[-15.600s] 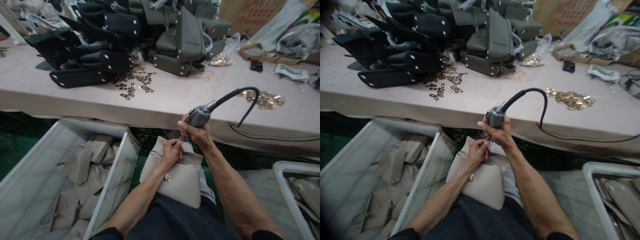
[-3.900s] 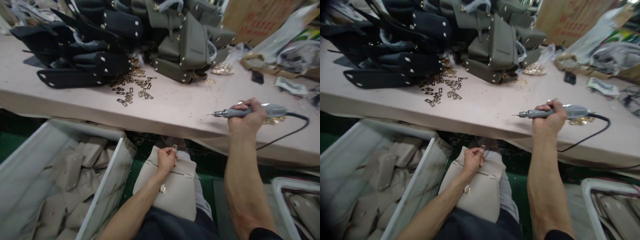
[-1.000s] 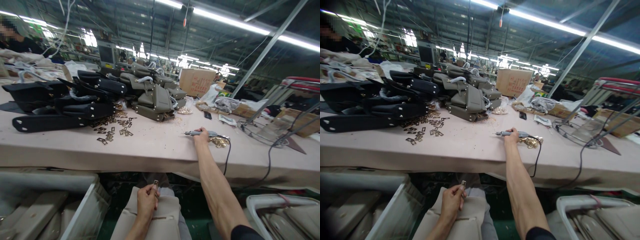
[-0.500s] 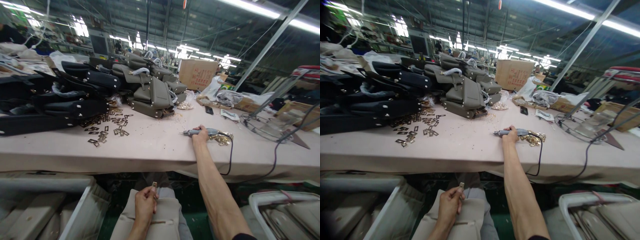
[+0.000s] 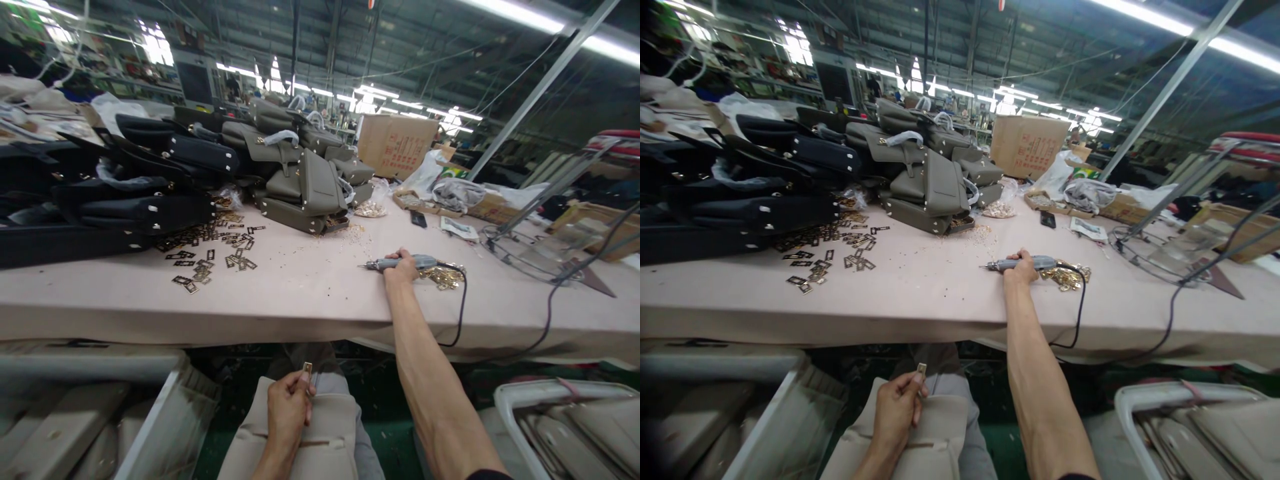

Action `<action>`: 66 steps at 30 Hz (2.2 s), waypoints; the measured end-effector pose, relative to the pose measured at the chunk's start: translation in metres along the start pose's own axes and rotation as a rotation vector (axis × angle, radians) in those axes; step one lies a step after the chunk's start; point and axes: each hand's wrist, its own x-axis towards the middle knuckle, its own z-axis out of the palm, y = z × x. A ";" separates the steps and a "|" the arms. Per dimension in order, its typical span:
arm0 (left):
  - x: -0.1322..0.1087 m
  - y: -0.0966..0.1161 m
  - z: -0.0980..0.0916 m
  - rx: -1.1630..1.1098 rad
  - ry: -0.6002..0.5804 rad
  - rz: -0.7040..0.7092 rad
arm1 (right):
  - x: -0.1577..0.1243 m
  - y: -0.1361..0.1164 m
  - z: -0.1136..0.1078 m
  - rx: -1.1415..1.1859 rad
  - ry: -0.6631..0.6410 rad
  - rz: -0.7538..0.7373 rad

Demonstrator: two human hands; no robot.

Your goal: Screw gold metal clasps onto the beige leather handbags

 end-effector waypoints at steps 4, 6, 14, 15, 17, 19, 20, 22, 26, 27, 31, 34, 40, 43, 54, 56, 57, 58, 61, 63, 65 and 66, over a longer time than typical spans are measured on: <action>-0.001 0.000 0.000 -0.003 0.007 -0.001 | -0.002 -0.001 -0.003 -0.017 -0.014 -0.012; -0.001 0.000 0.000 -0.008 0.008 -0.004 | -0.003 -0.001 -0.005 -0.023 -0.026 -0.016; -0.002 -0.001 0.000 -0.016 -0.005 0.015 | -0.008 -0.004 -0.006 -0.009 -0.026 -0.025; -0.003 -0.002 -0.001 -0.016 -0.005 0.012 | -0.009 -0.005 -0.006 -0.007 -0.021 -0.028; -0.003 -0.003 -0.001 -0.016 0.001 0.005 | -0.009 -0.005 -0.006 -0.005 -0.015 -0.032; -0.003 -0.003 -0.001 -0.011 0.009 0.005 | -0.009 -0.005 -0.006 -0.004 -0.011 -0.035; -0.003 -0.003 -0.001 -0.006 0.014 0.005 | -0.009 -0.005 -0.006 -0.005 -0.010 -0.036; -0.003 -0.003 0.000 0.001 0.019 0.010 | -0.007 -0.004 -0.007 -0.010 -0.010 -0.038; -0.003 -0.002 0.000 -0.006 0.014 0.011 | -0.005 -0.004 -0.008 -0.021 -0.019 -0.042; -0.003 -0.002 0.000 -0.009 0.016 0.012 | -0.005 -0.004 -0.008 -0.021 -0.021 -0.043; -0.004 -0.001 0.000 -0.010 0.020 0.016 | -0.007 -0.004 -0.007 -0.012 -0.020 -0.046; -0.005 0.001 0.000 -0.003 0.019 0.002 | -0.009 -0.005 -0.007 0.000 -0.019 -0.035; -0.003 0.000 0.001 0.001 0.012 0.008 | -0.017 -0.012 -0.005 0.035 -0.035 -0.002; 0.001 -0.004 0.002 -0.013 -0.005 -0.027 | -0.028 -0.020 -0.002 0.051 -0.062 0.019; 0.001 -0.009 -0.005 -0.001 0.002 -0.267 | -0.122 -0.045 -0.078 0.039 -0.488 0.103; 0.003 -0.013 -0.008 -0.013 0.009 -0.283 | -0.155 -0.042 -0.102 -0.012 -0.516 0.110; 0.003 -0.013 -0.008 -0.024 0.007 -0.285 | -0.172 -0.039 -0.114 -0.039 -0.528 0.119; 0.003 -0.013 -0.008 -0.035 0.000 -0.286 | -0.188 -0.034 -0.124 -0.064 -0.534 0.118; 0.002 -0.011 -0.007 -0.058 -0.029 -0.289 | -0.226 -0.011 -0.148 -0.142 -0.532 0.073; 0.001 -0.010 -0.006 -0.068 -0.041 -0.296 | -0.241 0.005 -0.158 -0.194 -0.533 0.030; -0.001 -0.008 -0.005 -0.081 -0.040 -0.304 | -0.251 0.018 -0.165 -0.240 -0.545 -0.002; -0.002 -0.007 -0.005 -0.090 -0.037 -0.307 | -0.254 0.024 -0.168 -0.257 -0.556 -0.015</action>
